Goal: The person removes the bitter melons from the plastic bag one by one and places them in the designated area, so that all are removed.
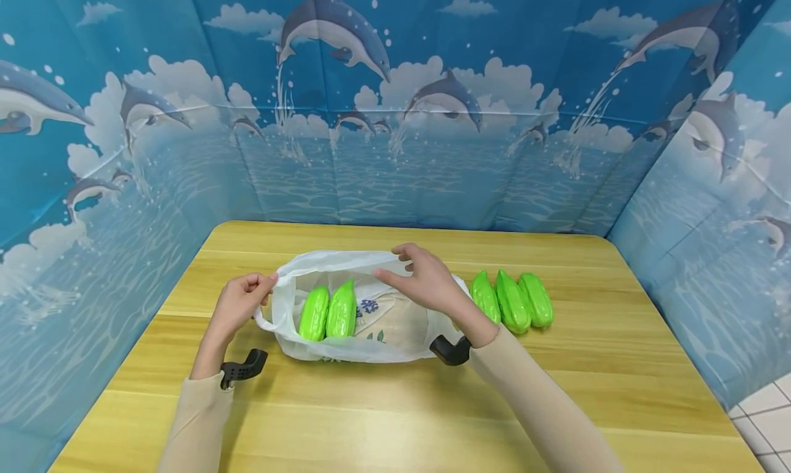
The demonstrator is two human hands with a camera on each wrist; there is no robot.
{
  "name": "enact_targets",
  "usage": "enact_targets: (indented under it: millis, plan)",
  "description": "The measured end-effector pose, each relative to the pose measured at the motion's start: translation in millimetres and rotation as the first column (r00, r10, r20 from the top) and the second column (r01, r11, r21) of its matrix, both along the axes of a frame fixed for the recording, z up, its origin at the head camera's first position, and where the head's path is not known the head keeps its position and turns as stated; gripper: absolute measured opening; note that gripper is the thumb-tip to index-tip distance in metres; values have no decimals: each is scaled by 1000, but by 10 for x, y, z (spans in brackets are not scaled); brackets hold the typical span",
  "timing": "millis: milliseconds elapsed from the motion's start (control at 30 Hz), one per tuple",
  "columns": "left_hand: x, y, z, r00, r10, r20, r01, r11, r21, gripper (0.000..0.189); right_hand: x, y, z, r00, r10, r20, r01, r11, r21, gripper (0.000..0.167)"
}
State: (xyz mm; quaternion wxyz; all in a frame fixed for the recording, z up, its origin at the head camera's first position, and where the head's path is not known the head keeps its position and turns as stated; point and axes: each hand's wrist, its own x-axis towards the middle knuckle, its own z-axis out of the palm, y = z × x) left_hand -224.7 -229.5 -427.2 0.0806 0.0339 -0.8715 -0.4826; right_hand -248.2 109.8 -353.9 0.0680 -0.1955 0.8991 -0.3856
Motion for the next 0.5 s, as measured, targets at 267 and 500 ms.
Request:
enact_targets:
  millis: [267,500]
  plan:
    - [2,8,14,1000,-4,-26,3,1000,-11,46,-124,-125,-65,995,47,93,-48,999,6,72]
    - [11,13,18,1000,-4,-21,4,1000,-11,46,-194,-284,-117,987,75,145,-77,997,9,74]
